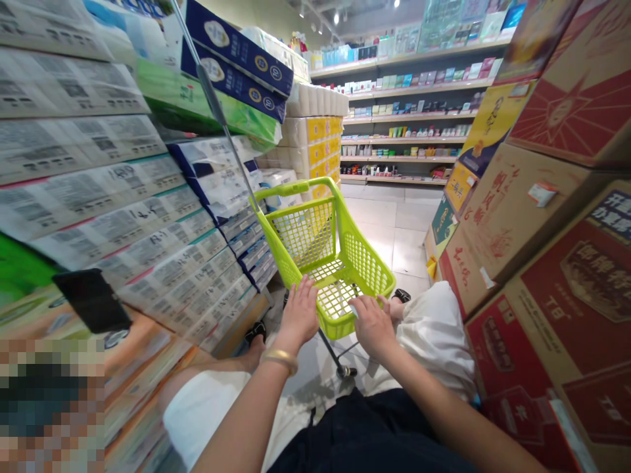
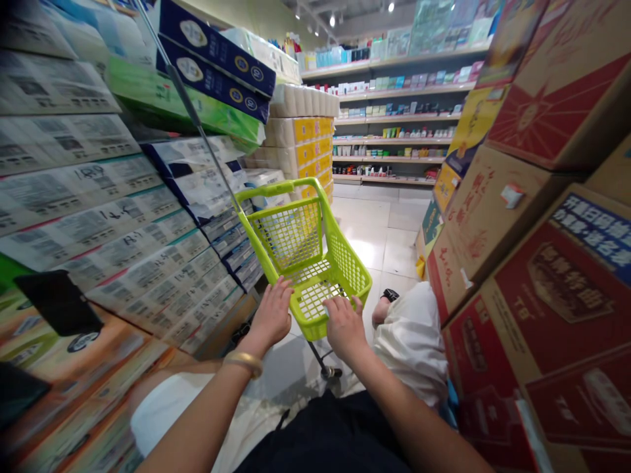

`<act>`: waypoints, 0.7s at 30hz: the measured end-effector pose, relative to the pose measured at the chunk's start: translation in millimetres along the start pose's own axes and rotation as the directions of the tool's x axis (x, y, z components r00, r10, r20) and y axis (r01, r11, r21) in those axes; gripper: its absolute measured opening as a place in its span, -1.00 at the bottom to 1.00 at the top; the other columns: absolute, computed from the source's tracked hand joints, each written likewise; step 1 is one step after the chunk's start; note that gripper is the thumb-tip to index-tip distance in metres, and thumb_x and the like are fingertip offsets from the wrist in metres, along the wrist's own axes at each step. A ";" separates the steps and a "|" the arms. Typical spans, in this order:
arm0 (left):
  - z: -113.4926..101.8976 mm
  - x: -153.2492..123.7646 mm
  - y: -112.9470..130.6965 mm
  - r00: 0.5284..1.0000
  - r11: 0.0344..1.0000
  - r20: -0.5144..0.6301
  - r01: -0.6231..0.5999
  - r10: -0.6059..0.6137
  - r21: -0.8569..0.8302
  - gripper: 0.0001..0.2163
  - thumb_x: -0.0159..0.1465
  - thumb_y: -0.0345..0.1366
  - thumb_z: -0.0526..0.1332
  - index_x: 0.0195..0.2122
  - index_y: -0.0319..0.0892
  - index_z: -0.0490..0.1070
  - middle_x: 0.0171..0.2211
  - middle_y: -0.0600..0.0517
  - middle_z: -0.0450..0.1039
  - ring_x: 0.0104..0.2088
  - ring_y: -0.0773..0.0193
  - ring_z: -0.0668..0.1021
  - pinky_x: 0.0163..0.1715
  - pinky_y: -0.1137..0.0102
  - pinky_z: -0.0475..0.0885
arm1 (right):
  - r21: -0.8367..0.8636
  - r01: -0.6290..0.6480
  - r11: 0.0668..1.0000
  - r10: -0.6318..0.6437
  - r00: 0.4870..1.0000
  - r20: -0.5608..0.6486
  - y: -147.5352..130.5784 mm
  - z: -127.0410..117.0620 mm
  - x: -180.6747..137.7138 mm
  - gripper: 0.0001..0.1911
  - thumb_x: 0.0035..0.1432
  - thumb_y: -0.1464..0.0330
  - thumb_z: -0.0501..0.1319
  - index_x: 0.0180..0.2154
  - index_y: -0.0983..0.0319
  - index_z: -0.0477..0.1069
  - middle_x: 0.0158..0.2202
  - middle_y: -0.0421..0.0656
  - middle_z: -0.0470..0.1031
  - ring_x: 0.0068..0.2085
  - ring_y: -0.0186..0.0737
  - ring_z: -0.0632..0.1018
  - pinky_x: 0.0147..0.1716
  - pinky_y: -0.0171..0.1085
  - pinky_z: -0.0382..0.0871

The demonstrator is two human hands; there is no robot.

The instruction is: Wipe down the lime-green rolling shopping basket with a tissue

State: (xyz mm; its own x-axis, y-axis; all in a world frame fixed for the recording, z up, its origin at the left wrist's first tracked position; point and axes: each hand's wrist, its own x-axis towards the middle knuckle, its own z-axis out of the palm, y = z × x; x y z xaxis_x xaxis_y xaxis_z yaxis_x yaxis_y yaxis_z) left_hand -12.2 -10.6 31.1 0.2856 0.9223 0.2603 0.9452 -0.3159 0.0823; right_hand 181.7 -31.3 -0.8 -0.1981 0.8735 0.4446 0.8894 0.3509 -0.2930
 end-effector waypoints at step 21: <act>9.7 -33.2 55.6 1.000 1.000 0.015 -0.016 0.016 -0.001 -0.76 0.10 -0.44 0.14 -0.17 -0.19 0.31 -0.25 -0.08 0.40 -0.12 0.07 0.43 0.15 0.09 0.21 | -0.034 -0.054 0.998 0.053 0.998 -0.031 -8.8 5.0 1.7 -0.61 0.07 0.60 0.08 -0.09 0.20 0.41 -0.14 -0.10 0.49 -0.05 -0.13 0.43 0.16 -0.07 -0.12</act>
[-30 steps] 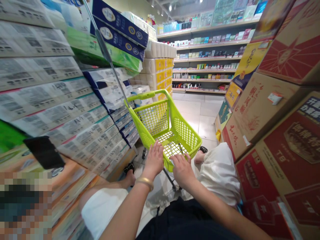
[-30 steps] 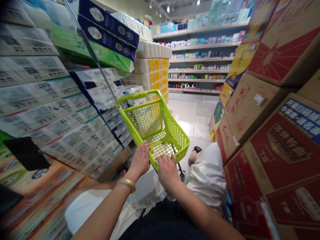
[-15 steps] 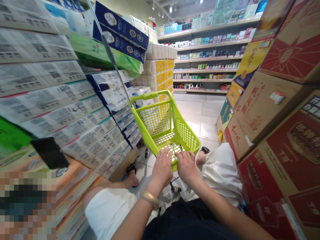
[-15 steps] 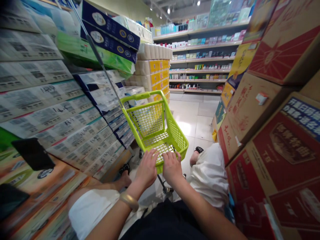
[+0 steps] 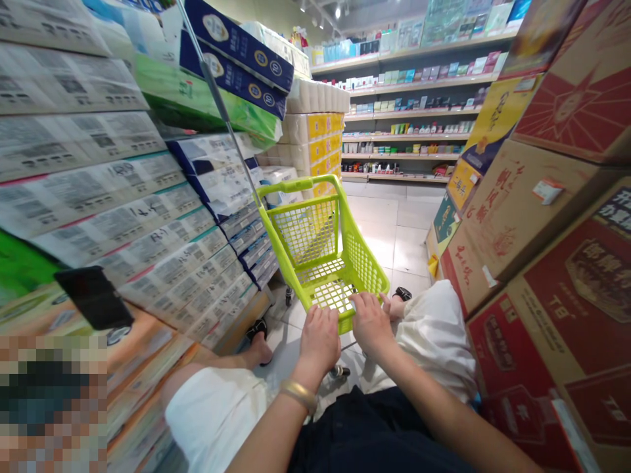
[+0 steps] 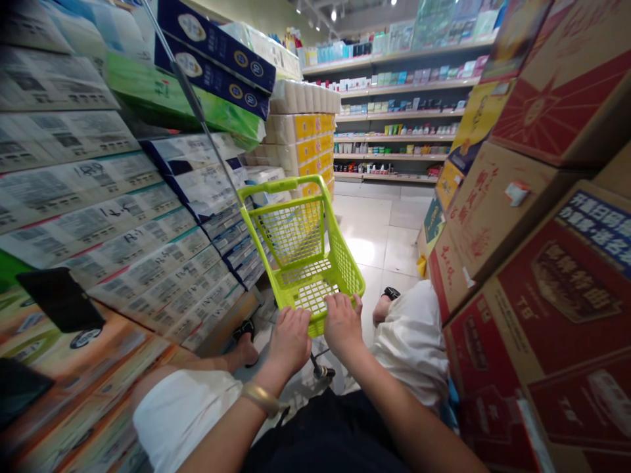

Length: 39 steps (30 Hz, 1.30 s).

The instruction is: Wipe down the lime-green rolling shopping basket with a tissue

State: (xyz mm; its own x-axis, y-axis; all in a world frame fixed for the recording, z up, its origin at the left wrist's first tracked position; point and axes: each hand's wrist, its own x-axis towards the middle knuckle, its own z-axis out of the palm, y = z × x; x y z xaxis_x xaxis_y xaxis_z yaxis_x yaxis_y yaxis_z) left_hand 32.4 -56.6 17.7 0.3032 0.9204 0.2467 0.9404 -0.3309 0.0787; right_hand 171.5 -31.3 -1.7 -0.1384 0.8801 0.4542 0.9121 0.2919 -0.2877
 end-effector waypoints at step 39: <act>-4.9 1.4 -44.5 0.998 0.996 -0.001 0.062 -0.062 0.056 -0.78 0.06 -0.50 0.12 -0.26 -0.16 0.35 -0.29 -0.07 0.43 -0.13 0.08 0.45 0.15 0.15 0.20 | 0.060 0.107 0.992 -0.110 0.992 0.056 -41.6 21.9 6.5 -0.66 0.11 0.55 0.09 -0.09 0.18 0.39 -0.16 -0.11 0.48 -0.09 -0.13 0.41 0.11 -0.09 -0.06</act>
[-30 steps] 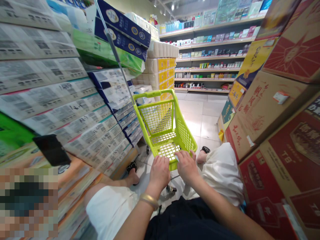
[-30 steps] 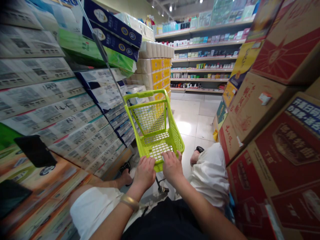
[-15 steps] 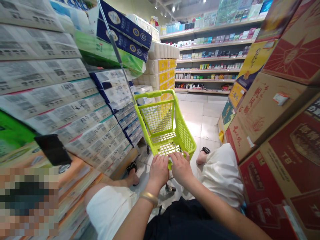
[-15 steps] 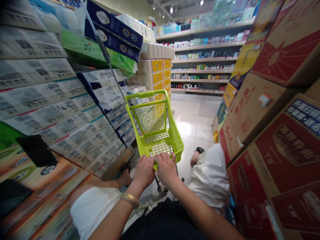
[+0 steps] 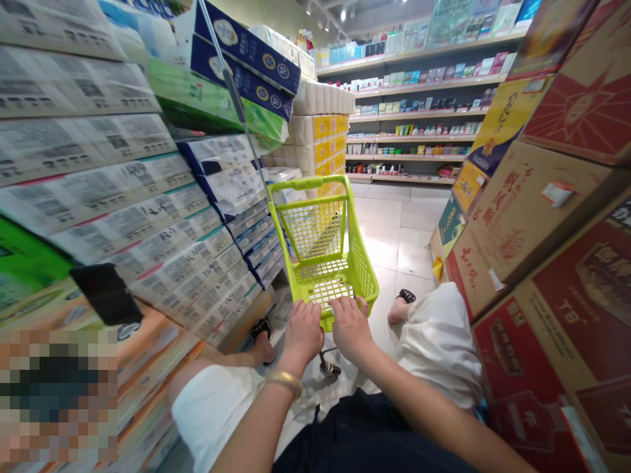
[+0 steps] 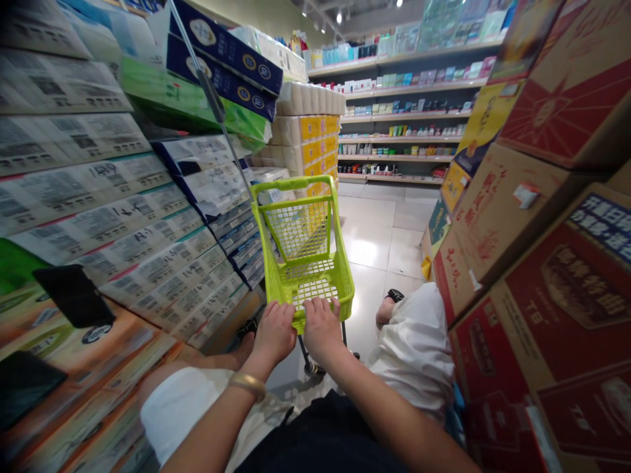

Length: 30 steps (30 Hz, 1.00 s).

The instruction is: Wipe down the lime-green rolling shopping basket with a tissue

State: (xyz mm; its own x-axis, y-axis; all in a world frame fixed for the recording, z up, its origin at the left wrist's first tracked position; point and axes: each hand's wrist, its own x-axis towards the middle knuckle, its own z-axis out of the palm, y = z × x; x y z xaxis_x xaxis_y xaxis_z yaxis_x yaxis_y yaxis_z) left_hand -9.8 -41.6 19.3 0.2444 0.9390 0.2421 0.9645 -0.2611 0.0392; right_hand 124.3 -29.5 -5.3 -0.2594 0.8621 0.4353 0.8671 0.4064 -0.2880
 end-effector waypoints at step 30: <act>5.6 3.0 6.2 1.000 1.000 0.004 -0.015 0.015 0.009 -0.79 0.06 -0.46 0.14 -0.25 -0.18 0.35 -0.28 -0.08 0.44 -0.13 0.08 0.43 0.19 0.18 0.15 | -0.047 -0.011 0.999 0.006 0.995 -0.099 34.0 -7.3 0.3 -0.68 0.06 0.58 0.10 -0.15 0.24 0.44 -0.23 -0.07 0.47 -0.14 -0.11 0.40 0.08 -0.16 0.10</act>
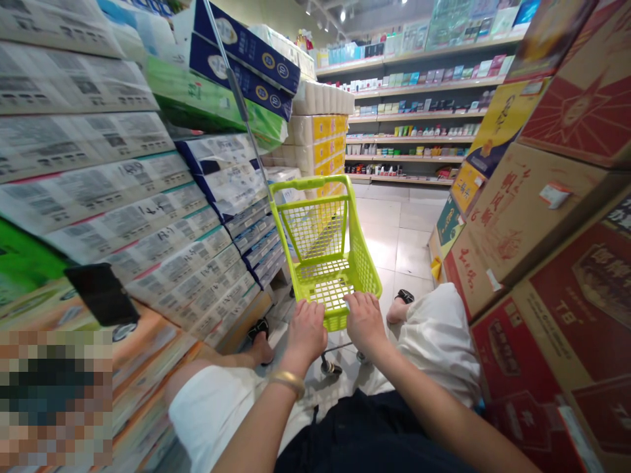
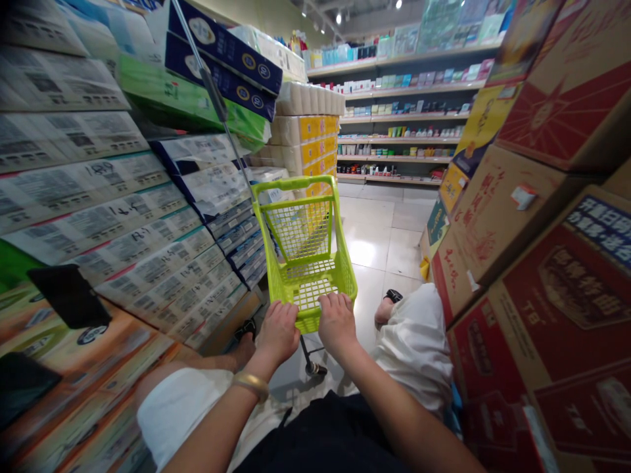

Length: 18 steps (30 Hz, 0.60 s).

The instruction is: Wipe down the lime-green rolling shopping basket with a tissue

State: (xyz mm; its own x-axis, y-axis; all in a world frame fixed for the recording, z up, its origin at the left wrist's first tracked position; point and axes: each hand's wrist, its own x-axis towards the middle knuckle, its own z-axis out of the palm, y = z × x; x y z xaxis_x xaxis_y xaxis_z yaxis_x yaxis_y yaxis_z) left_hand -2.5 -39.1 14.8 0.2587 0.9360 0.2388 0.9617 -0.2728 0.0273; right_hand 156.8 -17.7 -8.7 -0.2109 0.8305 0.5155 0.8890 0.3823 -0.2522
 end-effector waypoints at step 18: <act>-2.1 -4.0 -4.3 1.000 1.000 -0.011 -0.001 0.001 -0.005 -0.76 0.04 -0.48 0.13 -0.24 -0.16 0.35 -0.28 -0.07 0.44 -0.13 0.09 0.44 0.19 0.19 0.16 | 0.014 0.023 1.000 -0.024 0.998 0.051 1.2 -7.1 -0.4 -0.66 0.09 0.59 0.08 -0.11 0.24 0.41 -0.23 -0.09 0.45 -0.13 -0.13 0.39 0.06 -0.18 0.13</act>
State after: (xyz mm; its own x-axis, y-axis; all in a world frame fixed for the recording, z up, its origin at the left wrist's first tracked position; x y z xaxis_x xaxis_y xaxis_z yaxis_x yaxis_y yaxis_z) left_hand -7.9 -42.1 15.7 0.2582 0.9333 0.2497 0.9611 -0.2744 0.0318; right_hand 160.8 -20.4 -3.4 -0.2523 0.8409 0.4788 0.8783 0.4067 -0.2514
